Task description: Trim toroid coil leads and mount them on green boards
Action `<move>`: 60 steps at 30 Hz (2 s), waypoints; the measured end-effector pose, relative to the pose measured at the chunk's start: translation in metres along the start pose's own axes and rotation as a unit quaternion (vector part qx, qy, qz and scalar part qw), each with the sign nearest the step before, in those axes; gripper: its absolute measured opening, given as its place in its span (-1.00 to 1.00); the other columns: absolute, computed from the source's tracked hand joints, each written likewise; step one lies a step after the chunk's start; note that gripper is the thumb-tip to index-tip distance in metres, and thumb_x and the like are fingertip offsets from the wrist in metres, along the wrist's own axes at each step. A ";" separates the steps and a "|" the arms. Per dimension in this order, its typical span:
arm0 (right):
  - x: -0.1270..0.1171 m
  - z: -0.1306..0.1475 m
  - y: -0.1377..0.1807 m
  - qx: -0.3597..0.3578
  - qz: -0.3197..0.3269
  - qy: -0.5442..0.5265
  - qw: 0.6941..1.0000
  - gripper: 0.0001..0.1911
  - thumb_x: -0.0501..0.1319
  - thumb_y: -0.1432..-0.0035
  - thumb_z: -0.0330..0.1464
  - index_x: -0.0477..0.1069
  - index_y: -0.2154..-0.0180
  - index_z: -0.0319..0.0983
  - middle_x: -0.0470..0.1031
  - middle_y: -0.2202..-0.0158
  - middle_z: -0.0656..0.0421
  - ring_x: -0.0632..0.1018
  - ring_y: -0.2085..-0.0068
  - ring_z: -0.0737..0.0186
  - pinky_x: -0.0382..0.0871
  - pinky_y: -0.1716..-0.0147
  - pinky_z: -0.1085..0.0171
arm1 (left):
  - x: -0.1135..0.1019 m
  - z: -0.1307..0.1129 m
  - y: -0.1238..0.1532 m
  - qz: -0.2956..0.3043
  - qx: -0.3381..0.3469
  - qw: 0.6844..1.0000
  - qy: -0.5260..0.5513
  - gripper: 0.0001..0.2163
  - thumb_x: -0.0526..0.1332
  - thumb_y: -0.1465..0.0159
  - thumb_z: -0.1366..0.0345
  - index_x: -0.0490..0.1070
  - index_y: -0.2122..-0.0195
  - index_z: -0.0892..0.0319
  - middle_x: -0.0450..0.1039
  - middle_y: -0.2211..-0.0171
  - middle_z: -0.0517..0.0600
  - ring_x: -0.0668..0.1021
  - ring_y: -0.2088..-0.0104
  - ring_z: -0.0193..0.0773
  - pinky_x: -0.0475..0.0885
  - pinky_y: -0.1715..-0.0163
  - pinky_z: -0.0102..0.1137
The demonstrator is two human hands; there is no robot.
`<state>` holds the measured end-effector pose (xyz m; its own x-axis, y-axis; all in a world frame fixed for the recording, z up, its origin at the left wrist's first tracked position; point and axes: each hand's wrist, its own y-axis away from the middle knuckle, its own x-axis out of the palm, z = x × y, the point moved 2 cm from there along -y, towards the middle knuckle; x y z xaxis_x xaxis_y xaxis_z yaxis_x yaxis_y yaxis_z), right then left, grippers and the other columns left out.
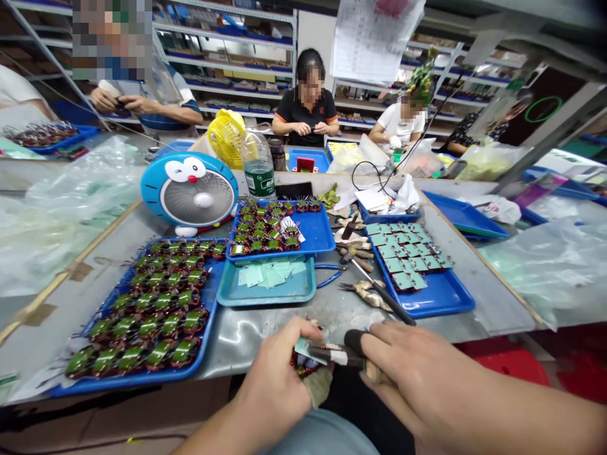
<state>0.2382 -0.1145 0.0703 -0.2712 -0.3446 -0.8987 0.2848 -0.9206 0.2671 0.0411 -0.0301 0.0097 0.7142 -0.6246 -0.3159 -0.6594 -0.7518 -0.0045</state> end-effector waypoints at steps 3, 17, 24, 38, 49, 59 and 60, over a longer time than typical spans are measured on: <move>0.010 0.000 -0.004 0.032 -0.012 -0.066 0.997 -0.86 0.16 -0.32 -0.51 0.30 0.28 -0.17 0.46 0.23 0.13 0.50 0.24 0.13 0.28 0.26 0.23 | -0.003 0.005 0.000 0.010 -0.035 0.999 0.016 -0.70 0.40 -0.24 0.19 0.36 0.09 0.09 0.55 0.27 -0.04 0.54 0.35 -0.19 0.42 0.34 -0.38; 0.023 0.007 -0.002 0.038 -0.033 -0.103 0.993 -0.84 0.19 -0.28 -0.44 0.21 0.33 -0.15 0.42 0.35 0.21 0.43 0.36 0.21 0.24 0.32 0.28 | 0.003 0.007 0.003 0.007 -0.050 0.986 0.162 -0.72 0.36 -0.28 0.13 0.29 0.19 0.10 0.40 0.38 -0.14 0.38 0.42 -0.32 0.30 0.41 -0.45; 0.009 0.007 -0.001 0.039 -0.020 -0.125 0.991 -0.86 0.21 -0.30 -0.49 0.30 0.26 -0.14 0.46 0.21 0.20 0.50 0.20 0.19 0.28 0.19 0.27 | -0.017 -0.002 0.003 0.103 -0.037 0.991 0.080 -0.66 0.32 -0.33 0.02 0.30 0.04 0.08 0.43 0.27 -0.09 0.40 0.31 -0.25 0.31 0.31 -0.40; 0.001 -0.001 -0.004 0.003 -0.046 0.102 0.994 -0.84 0.15 -0.24 -0.55 0.34 0.24 -0.16 0.49 0.29 0.12 0.51 0.30 0.04 0.22 0.34 0.18 | -0.016 -0.013 -0.001 0.095 -0.074 0.993 0.019 -0.62 0.17 -0.40 -0.14 0.31 0.04 0.06 0.52 0.42 -0.12 0.51 0.41 -0.21 0.31 0.38 -0.40; 0.030 -0.017 -0.011 0.069 -0.186 -0.049 0.979 -0.91 0.11 -0.42 -0.47 0.34 0.20 -0.20 0.43 0.14 0.04 0.47 0.10 0.01 0.41 0.08 0.04 | -0.016 0.009 -0.009 -0.038 -0.059 0.988 0.136 -0.15 0.48 -0.16 0.01 0.05 -0.36 0.06 0.57 0.19 0.01 0.61 0.23 -0.10 0.48 0.16 -0.28; 0.028 -0.020 -0.022 0.043 -0.125 0.040 0.990 -0.88 0.13 -0.30 -0.51 0.38 0.22 -0.19 0.46 0.22 0.09 0.48 0.18 0.02 0.35 0.19 0.11 | -0.006 0.011 -0.010 0.009 0.056 0.997 0.056 -0.52 0.42 -0.28 0.22 0.25 -0.14 -0.01 0.61 0.18 -0.02 0.66 0.27 -0.15 0.54 0.22 -0.33; 0.025 -0.021 -0.021 0.040 -0.123 0.052 0.990 -0.88 0.14 -0.27 -0.51 0.37 0.24 -0.18 0.46 0.23 0.10 0.48 0.19 0.02 0.33 0.21 0.13 | -0.004 0.009 -0.009 -0.004 0.080 0.996 0.033 -0.66 0.40 -0.29 0.23 0.33 -0.03 0.01 0.59 0.22 -0.04 0.64 0.29 -0.18 0.53 0.25 -0.35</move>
<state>0.2454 -0.1001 0.0350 -0.2252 -0.0907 -0.9701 0.1469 -0.9874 0.0582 0.0422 -0.0188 0.0029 0.7301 -0.6351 -0.2522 -0.6788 -0.7166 -0.1605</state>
